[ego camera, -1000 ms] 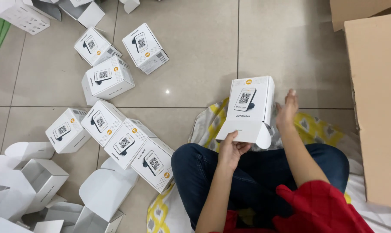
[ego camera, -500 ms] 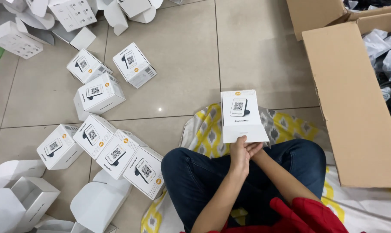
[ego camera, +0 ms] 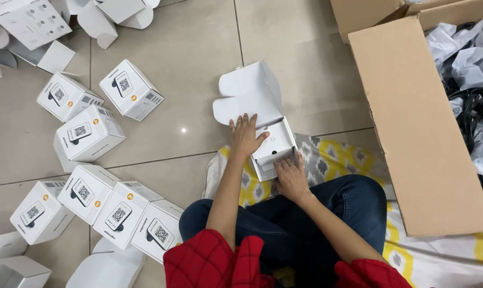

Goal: The person packs electronic devices and cables into individual boxes.

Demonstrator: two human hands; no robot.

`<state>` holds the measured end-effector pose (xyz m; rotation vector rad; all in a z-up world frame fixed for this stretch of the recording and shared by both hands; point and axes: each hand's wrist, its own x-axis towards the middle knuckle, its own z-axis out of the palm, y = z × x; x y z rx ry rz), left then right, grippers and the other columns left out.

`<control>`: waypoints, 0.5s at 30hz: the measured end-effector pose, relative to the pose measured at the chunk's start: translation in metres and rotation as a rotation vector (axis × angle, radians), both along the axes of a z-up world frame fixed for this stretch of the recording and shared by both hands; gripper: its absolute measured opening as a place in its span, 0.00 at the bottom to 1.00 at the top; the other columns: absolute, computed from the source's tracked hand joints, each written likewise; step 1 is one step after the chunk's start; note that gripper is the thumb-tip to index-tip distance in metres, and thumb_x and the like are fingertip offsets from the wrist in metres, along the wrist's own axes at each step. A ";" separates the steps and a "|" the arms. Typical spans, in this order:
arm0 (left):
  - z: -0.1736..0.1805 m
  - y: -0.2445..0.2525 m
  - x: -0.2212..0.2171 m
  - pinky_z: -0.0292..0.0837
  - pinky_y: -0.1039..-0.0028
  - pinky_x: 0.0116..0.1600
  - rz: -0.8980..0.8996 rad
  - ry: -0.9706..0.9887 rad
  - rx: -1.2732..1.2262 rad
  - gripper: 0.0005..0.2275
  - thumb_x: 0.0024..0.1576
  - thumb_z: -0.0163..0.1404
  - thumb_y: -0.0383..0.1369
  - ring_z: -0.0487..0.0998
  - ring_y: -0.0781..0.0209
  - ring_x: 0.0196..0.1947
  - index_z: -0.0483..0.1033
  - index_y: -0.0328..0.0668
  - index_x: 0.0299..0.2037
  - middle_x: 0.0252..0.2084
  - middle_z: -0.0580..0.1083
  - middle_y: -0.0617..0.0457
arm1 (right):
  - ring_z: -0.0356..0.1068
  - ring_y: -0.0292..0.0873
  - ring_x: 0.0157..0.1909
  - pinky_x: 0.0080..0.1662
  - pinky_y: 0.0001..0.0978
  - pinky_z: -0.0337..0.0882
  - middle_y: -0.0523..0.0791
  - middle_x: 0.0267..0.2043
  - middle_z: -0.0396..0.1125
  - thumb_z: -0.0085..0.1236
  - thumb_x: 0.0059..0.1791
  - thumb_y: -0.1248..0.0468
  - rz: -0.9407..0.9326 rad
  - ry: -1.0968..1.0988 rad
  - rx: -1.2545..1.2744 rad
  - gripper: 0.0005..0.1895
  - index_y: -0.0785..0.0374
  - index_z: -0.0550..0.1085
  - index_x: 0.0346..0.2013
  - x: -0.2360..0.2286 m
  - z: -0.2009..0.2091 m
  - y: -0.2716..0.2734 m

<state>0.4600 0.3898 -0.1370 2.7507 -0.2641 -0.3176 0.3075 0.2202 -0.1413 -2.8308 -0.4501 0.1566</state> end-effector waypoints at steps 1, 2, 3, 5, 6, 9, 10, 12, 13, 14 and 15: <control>0.024 -0.004 -0.010 0.34 0.43 0.77 -0.004 0.012 0.004 0.38 0.57 0.56 0.56 0.50 0.38 0.75 0.58 0.44 0.72 0.74 0.51 0.36 | 0.64 0.51 0.66 0.72 0.63 0.32 0.51 0.55 0.69 0.68 0.39 0.52 -0.004 0.012 0.004 0.35 0.62 0.71 0.57 0.000 -0.002 0.000; 0.048 -0.007 -0.022 0.40 0.45 0.78 -0.058 0.024 -0.014 0.35 0.54 0.59 0.54 0.55 0.41 0.74 0.63 0.45 0.68 0.72 0.56 0.39 | 0.64 0.52 0.65 0.72 0.63 0.32 0.53 0.55 0.69 0.68 0.39 0.52 -0.005 -0.003 0.015 0.35 0.63 0.71 0.57 -0.002 -0.004 0.001; 0.074 -0.013 -0.029 0.46 0.48 0.80 -0.112 0.028 -0.036 0.32 0.51 0.62 0.51 0.60 0.44 0.73 0.68 0.46 0.63 0.71 0.61 0.42 | 0.64 0.52 0.64 0.72 0.64 0.32 0.54 0.54 0.69 0.68 0.40 0.51 -0.006 -0.024 0.023 0.34 0.64 0.72 0.56 0.000 -0.005 0.000; 0.069 -0.019 -0.034 0.47 0.47 0.76 -0.152 -0.042 0.037 0.36 0.44 0.66 0.49 0.59 0.43 0.71 0.68 0.42 0.61 0.69 0.60 0.40 | 0.64 0.53 0.64 0.72 0.64 0.32 0.55 0.55 0.69 0.68 0.40 0.51 -0.011 -0.006 0.004 0.33 0.64 0.72 0.55 0.002 -0.004 0.001; 0.068 -0.021 -0.039 0.48 0.46 0.73 -0.189 -0.117 0.109 0.41 0.37 0.70 0.47 0.59 0.42 0.69 0.68 0.38 0.59 0.67 0.59 0.38 | 0.64 0.53 0.64 0.72 0.64 0.31 0.56 0.56 0.69 0.67 0.41 0.51 -0.010 0.008 -0.015 0.32 0.65 0.72 0.54 0.001 -0.002 0.002; 0.049 -0.029 -0.037 0.47 0.46 0.74 -0.188 -0.120 0.166 0.40 0.35 0.71 0.48 0.56 0.44 0.71 0.70 0.33 0.55 0.70 0.57 0.38 | 0.64 0.53 0.64 0.72 0.63 0.32 0.56 0.55 0.69 0.67 0.42 0.50 -0.010 0.017 -0.042 0.32 0.65 0.73 0.54 0.000 -0.008 0.001; 0.062 -0.034 -0.042 0.47 0.46 0.74 -0.191 -0.121 0.166 0.40 0.35 0.71 0.48 0.56 0.44 0.71 0.70 0.33 0.55 0.70 0.57 0.38 | 0.64 0.53 0.64 0.72 0.63 0.32 0.56 0.55 0.69 0.67 0.42 0.50 -0.013 0.015 -0.041 0.32 0.65 0.73 0.54 0.001 -0.003 0.002; 0.088 -0.043 -0.051 0.56 0.47 0.68 -0.192 -0.245 0.199 0.36 0.32 0.68 0.44 0.66 0.45 0.64 0.72 0.35 0.51 0.64 0.66 0.37 | 0.65 0.50 0.65 0.74 0.64 0.31 0.51 0.54 0.70 0.65 0.44 0.51 -0.010 0.138 -0.062 0.29 0.65 0.73 0.54 0.003 0.008 0.001; 0.075 -0.043 -0.063 0.56 0.47 0.68 -0.193 -0.248 0.201 0.36 0.32 0.68 0.44 0.66 0.45 0.64 0.72 0.35 0.51 0.64 0.66 0.37 | 0.65 0.50 0.65 0.74 0.64 0.31 0.51 0.54 0.70 0.65 0.44 0.51 -0.012 0.135 -0.060 0.29 0.65 0.73 0.54 -0.001 0.007 -0.004; 0.061 -0.044 -0.075 0.66 0.51 0.61 -0.211 -0.197 0.213 0.22 0.49 0.59 0.36 0.73 0.44 0.56 0.72 0.37 0.52 0.56 0.72 0.39 | 0.66 0.49 0.64 0.73 0.67 0.31 0.49 0.54 0.71 0.64 0.45 0.53 0.006 0.115 0.031 0.28 0.64 0.73 0.55 -0.004 0.006 -0.009; 0.049 -0.040 -0.084 0.76 0.55 0.54 -0.231 -0.149 0.232 0.09 0.65 0.51 0.28 0.81 0.44 0.48 0.72 0.39 0.53 0.47 0.78 0.41 | 0.67 0.48 0.63 0.73 0.70 0.32 0.47 0.55 0.71 0.63 0.45 0.55 0.023 0.092 0.130 0.27 0.62 0.72 0.56 -0.004 0.004 -0.010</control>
